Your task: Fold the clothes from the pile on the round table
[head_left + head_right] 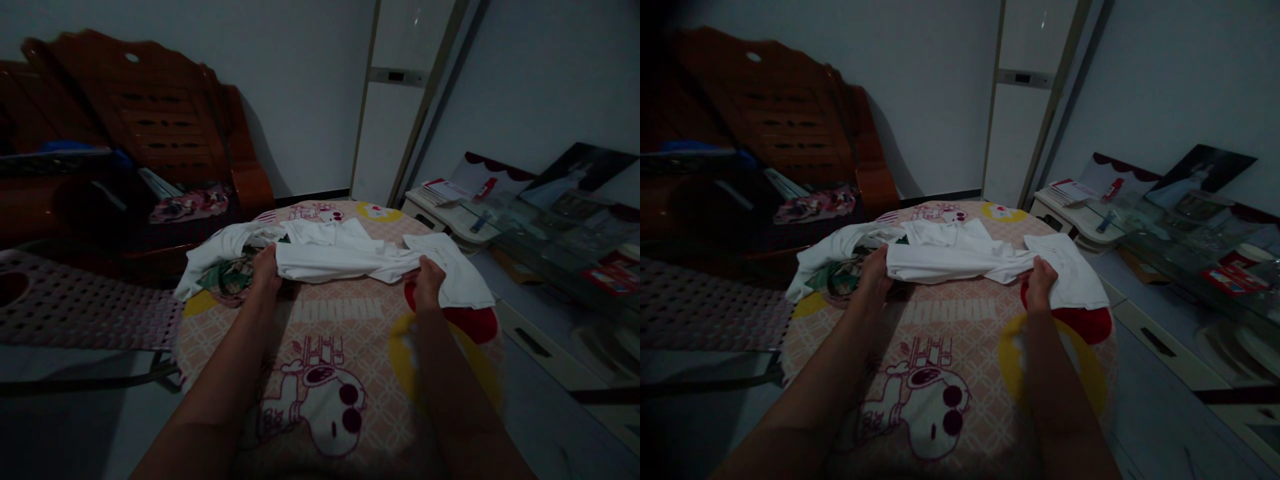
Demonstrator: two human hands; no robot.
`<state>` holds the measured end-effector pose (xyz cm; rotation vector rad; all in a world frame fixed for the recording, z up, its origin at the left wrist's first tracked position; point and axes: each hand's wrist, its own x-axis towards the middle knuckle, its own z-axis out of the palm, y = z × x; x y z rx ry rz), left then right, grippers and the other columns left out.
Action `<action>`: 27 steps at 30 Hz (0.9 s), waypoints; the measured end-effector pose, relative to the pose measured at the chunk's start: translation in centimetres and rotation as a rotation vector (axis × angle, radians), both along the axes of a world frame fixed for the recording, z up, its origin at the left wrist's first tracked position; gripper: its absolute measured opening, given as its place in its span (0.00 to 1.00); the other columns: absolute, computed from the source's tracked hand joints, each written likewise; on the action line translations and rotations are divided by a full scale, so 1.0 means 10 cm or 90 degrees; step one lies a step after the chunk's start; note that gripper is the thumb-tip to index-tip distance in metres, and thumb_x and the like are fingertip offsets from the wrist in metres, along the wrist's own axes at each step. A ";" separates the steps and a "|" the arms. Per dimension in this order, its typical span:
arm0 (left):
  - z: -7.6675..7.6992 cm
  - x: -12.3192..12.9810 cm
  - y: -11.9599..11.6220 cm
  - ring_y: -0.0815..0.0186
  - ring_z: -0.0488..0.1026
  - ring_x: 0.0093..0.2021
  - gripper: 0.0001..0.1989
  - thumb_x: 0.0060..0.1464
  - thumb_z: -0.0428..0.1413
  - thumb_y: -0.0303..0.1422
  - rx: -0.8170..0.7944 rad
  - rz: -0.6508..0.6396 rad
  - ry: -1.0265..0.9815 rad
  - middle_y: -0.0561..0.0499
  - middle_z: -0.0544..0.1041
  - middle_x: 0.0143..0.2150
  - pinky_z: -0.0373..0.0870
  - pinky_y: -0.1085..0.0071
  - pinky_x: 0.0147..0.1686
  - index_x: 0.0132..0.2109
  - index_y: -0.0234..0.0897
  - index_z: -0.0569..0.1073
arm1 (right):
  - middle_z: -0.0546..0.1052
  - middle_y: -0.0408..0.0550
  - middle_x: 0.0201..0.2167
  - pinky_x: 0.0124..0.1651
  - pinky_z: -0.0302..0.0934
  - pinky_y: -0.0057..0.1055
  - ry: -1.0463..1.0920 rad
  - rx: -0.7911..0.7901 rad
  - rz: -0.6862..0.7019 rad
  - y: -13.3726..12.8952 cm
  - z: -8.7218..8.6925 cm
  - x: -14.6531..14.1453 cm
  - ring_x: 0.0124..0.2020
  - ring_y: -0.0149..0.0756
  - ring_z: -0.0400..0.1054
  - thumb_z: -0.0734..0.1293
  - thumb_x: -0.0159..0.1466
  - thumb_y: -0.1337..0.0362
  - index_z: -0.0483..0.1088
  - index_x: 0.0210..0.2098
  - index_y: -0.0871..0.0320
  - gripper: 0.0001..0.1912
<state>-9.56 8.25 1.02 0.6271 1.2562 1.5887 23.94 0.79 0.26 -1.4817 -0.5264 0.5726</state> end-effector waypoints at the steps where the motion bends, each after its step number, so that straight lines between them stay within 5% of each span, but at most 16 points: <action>1: 0.00 -0.01 -0.01 0.68 0.71 0.28 0.10 0.51 0.59 0.36 0.007 0.000 -0.014 0.54 0.73 0.25 0.70 0.73 0.31 0.29 0.36 0.69 | 0.64 0.36 0.09 0.15 0.56 0.27 0.010 0.001 0.009 0.00 -0.01 0.00 0.12 0.34 0.62 0.62 0.64 0.54 0.66 0.28 0.56 0.13; 3: 0.00 -0.01 -0.07 0.67 0.72 0.30 0.10 0.47 0.62 0.37 0.026 -0.039 -0.033 0.52 0.76 0.28 0.71 0.72 0.32 0.31 0.35 0.72 | 0.65 0.37 0.09 0.14 0.57 0.27 0.004 -0.021 0.050 -0.02 -0.02 0.00 0.12 0.34 0.63 0.64 0.63 0.51 0.68 0.29 0.57 0.15; 6: 0.02 -0.07 -0.20 0.63 0.73 0.29 0.17 0.40 0.67 0.40 0.016 -0.218 0.079 0.50 0.77 0.29 0.70 0.71 0.30 0.35 0.34 0.76 | 0.67 0.41 0.09 0.12 0.58 0.27 -0.069 -0.107 0.124 -0.05 -0.03 0.01 0.12 0.36 0.65 0.68 0.60 0.49 0.70 0.28 0.59 0.18; 11: 0.06 -0.29 -0.32 0.63 0.71 0.26 0.19 0.32 0.71 0.41 -0.041 -0.493 0.391 0.49 0.76 0.26 0.66 0.72 0.24 0.28 0.33 0.76 | 0.71 0.43 0.11 0.13 0.62 0.26 -0.108 -0.256 0.306 -0.13 0.06 0.04 0.12 0.37 0.68 0.71 0.54 0.68 0.72 0.34 0.63 0.08; 14: 0.01 -0.30 -0.29 0.62 0.72 0.28 0.21 0.38 0.68 0.46 0.019 -0.404 0.346 0.49 0.77 0.27 0.69 0.72 0.26 0.32 0.33 0.76 | 0.77 0.44 0.18 0.16 0.67 0.27 -0.031 -0.182 0.308 -0.14 0.12 0.06 0.16 0.36 0.71 0.68 0.49 0.75 0.72 0.36 0.63 0.13; 18: 0.01 -0.21 -0.21 0.60 0.76 0.38 0.23 0.43 0.65 0.43 0.090 -0.217 0.168 0.47 0.80 0.38 0.74 0.69 0.38 0.44 0.34 0.76 | 0.80 0.44 0.27 0.23 0.73 0.29 0.088 0.040 0.216 -0.10 0.15 0.12 0.24 0.35 0.74 0.67 0.48 0.74 0.72 0.35 0.61 0.14; 23: 0.16 -0.25 -0.24 0.61 0.76 0.32 0.18 0.42 0.65 0.35 -0.011 -0.211 0.050 0.48 0.80 0.35 0.75 0.67 0.34 0.42 0.34 0.75 | 0.81 0.43 0.35 0.40 0.75 0.33 0.179 0.242 0.183 -0.01 0.11 0.21 0.39 0.36 0.76 0.66 0.50 0.73 0.72 0.39 0.57 0.16; 27: 0.23 -0.36 -0.32 0.61 0.75 0.27 0.14 0.42 0.65 0.31 -0.108 -0.272 0.024 0.47 0.80 0.31 0.73 0.67 0.28 0.39 0.32 0.76 | 0.80 0.45 0.34 0.48 0.72 0.35 0.222 0.172 0.141 0.04 0.07 0.30 0.42 0.36 0.76 0.64 0.55 0.71 0.72 0.38 0.58 0.11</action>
